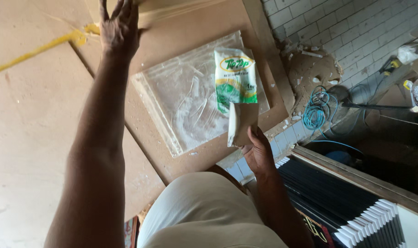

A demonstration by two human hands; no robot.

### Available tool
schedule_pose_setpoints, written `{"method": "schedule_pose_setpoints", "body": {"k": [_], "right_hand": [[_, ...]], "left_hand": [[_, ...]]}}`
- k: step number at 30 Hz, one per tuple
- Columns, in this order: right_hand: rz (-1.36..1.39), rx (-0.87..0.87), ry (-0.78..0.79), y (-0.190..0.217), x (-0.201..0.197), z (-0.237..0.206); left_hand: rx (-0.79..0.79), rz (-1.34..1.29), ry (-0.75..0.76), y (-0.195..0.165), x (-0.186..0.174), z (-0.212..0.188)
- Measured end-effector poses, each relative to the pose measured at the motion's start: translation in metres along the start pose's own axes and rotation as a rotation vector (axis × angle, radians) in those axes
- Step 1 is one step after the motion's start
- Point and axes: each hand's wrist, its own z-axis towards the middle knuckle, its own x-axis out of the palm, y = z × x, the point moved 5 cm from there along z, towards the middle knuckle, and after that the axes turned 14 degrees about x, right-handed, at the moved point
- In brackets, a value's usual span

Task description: The person spreads white adhesive paste across a cardboard sheet using a small sponge block, then lays a black cloth banner with gold Arabic lettering onto the glued board, aligns it, and presses and smooths it flat with both hands. They repeat the gluing step on another board.

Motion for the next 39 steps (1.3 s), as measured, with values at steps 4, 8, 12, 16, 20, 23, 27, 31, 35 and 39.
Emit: {"method": "schedule_pose_setpoints", "body": {"k": [4,8,12,16,20,23,27,31,35,39], "right_hand": [[-0.011,-0.024,-0.137,0.011,-0.002,0.000],[0.010,-0.027,-0.169,0.005,-0.003,0.009],[-0.001,-0.004,-0.173,-0.002,0.002,0.016],[-0.016,-0.031,-0.123,0.002,0.005,0.011],[-0.005,-0.080,-0.081,0.009,0.006,-0.001],[-0.006,-0.116,-0.122,0.009,0.007,-0.009],[0.024,-0.126,0.015,0.001,0.024,-0.011],[0.017,-0.071,0.027,-0.018,0.042,-0.007],[-0.029,-0.025,0.109,-0.046,0.069,-0.008],[-0.096,-0.001,0.103,-0.088,0.100,-0.020]], "left_hand": [[0.017,0.070,0.025,0.004,0.010,-0.005],[0.054,0.052,-0.006,0.008,0.027,-0.012],[0.029,0.010,-0.006,0.009,0.025,-0.006],[0.110,0.021,-0.171,0.005,-0.018,-0.001],[0.014,0.266,-0.373,0.004,-0.125,-0.024],[-0.137,0.396,-0.359,0.007,-0.221,-0.080],[-0.571,-0.140,-0.208,0.023,-0.285,-0.191],[-0.972,-0.439,-0.228,0.017,-0.300,-0.328],[-1.091,-0.554,-0.112,0.002,-0.290,-0.450],[-1.078,-0.529,0.038,-0.004,-0.275,-0.543]]}}
